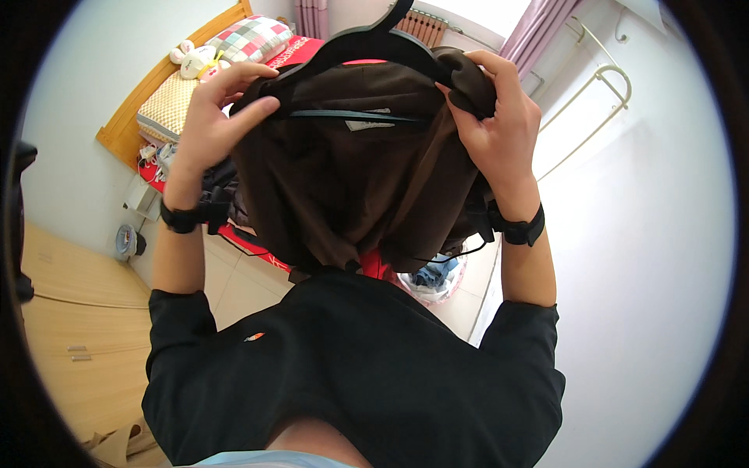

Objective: The person folds a light pink jacket and a dark brown jacket on a red bedspread. They zip the pink jacket, fold it neatly, and place it aside. Then they zip and fold the brown jacket, place it on a hanger, and hang it on a nearby rack.

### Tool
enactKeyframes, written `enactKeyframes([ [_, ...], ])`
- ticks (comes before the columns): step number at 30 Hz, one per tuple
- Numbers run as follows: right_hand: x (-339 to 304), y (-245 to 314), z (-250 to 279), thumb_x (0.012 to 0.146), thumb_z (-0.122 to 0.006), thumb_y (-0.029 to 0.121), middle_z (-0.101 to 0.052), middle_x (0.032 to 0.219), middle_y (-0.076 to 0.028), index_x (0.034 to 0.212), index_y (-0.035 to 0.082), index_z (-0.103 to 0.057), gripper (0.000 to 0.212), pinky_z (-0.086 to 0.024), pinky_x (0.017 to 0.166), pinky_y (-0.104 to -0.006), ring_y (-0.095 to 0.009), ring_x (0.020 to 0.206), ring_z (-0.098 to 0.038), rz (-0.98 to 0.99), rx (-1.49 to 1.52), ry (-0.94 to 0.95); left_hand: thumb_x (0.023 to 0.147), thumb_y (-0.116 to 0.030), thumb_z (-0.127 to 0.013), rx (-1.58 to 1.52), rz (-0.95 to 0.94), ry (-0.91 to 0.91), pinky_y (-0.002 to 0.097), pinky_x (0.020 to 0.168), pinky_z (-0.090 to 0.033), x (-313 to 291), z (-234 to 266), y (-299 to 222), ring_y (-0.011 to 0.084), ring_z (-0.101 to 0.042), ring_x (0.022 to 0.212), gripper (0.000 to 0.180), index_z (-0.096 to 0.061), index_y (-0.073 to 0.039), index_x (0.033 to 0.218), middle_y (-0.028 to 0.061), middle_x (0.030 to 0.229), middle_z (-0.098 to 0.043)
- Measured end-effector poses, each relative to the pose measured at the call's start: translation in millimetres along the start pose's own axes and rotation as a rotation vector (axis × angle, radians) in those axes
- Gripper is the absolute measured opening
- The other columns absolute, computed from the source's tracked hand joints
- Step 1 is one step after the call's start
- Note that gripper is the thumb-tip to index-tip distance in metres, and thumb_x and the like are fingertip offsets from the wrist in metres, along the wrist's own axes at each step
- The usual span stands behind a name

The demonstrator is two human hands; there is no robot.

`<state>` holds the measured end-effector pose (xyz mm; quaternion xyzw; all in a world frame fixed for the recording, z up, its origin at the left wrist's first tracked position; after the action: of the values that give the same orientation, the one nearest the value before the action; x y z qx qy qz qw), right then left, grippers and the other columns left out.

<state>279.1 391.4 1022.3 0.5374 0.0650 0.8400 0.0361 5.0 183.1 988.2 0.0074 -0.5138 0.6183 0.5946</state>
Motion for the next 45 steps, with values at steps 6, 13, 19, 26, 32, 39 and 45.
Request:
enactKeyframes([
  [6, 5, 13, 7, 0.087, -0.092, 0.007, -0.077, 0.092, -0.009, 0.129, 0.01, -0.069, 0.048, -0.058, 0.073, -0.0282, -0.022, 0.078, -0.077, 0.057, -0.066, -0.008, 0.112, -0.029, -0.067, -0.08, 0.143, 0.667, 0.0269, 0.09, -0.053, 70, -30, 5, 0.0095, -0.066, 0.098, 0.036, -0.076, 0.002, 0.128, 0.0012, 0.105, -0.076],
  [13, 17, 8, 19, 0.086, -0.093, 0.004, -0.078, 0.093, -0.008, 0.127, 0.007, -0.07, 0.047, -0.058, 0.074, -0.0264, -0.016, 0.079, -0.076, -0.039, -0.039, 0.002, 0.112, -0.013, -0.068, -0.27, 0.431, 0.851, 0.0235, 0.093, -0.06, 107, -37, 4, 0.0068, -0.072, 0.101, 0.025, -0.074, 0.002, 0.13, -0.0001, 0.112, -0.078],
  [19, -12, 20, 45, 0.086, -0.092, 0.003, -0.079, 0.096, -0.007, 0.125, 0.004, -0.071, 0.044, -0.059, 0.077, -0.0264, -0.015, 0.082, -0.075, -0.034, -0.092, -0.086, 0.108, -0.014, -0.074, -0.601, 0.508, 0.842, 0.0187, 0.086, -0.056, 80, -53, -15, 0.0058, -0.07, 0.095, 0.022, -0.074, -0.002, 0.126, -0.0023, 0.107, -0.075],
  [26, -14, 21, 32, 0.084, -0.091, 0.003, -0.079, 0.098, -0.01, 0.122, 0.007, -0.074, 0.042, -0.06, 0.075, -0.0299, -0.022, 0.083, -0.078, -0.089, -0.152, 0.003, 0.104, -0.02, -0.08, 0.1, 0.102, 0.829, 0.0256, 0.075, -0.051, 77, -12, -10, 0.0075, -0.064, 0.086, 0.022, -0.07, -0.005, 0.115, 0.0001, 0.092, -0.071],
  [32, -6, 16, 35, 0.087, -0.092, 0.006, -0.079, 0.094, -0.009, 0.12, 0.007, -0.074, 0.038, -0.059, 0.074, -0.0279, -0.018, 0.08, -0.077, -0.145, -0.212, -0.059, 0.091, -0.04, -0.093, 0.292, 0.118, 0.153, 0.0313, 0.061, -0.049, 20, 29, -10, 0.0134, -0.06, 0.063, 0.047, -0.065, -0.002, 0.091, 0.0059, 0.071, -0.063],
  [39, 25, 29, 31, 0.09, -0.088, -0.002, -0.081, 0.101, -0.008, 0.123, 0.002, -0.075, 0.037, -0.059, 0.085, -0.0262, -0.013, 0.091, -0.077, -0.151, -0.251, -0.025, 0.098, -0.033, -0.077, 0.627, 0.105, 0.158, 0.0511, 0.066, -0.056, 35, -5, 12, 0.0424, -0.07, 0.071, 0.038, -0.067, 0.0, 0.082, 0.0213, 0.073, -0.069],
  [45, 38, 28, 18, 0.088, -0.08, -0.002, -0.076, 0.097, -0.007, 0.126, 0.013, -0.077, 0.041, -0.059, 0.073, -0.033, -0.027, 0.08, -0.074, -0.026, -0.391, 0.113, 0.106, -0.024, -0.071, 0.202, -0.311, -0.015, 0.0369, 0.064, -0.048, 101, 12, -38, 0.0214, -0.064, 0.066, 0.028, -0.076, 0.003, 0.107, 0.0155, 0.074, -0.065],
])
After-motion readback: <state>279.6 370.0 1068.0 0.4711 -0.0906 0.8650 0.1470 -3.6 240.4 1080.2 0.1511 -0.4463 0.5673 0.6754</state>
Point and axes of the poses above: each hand's wrist, its own x-axis towards the middle knuckle, its own z-axis out of the back of the hand, y = z × x, the point moved 7 cm from there along x, towards the middle knuckle
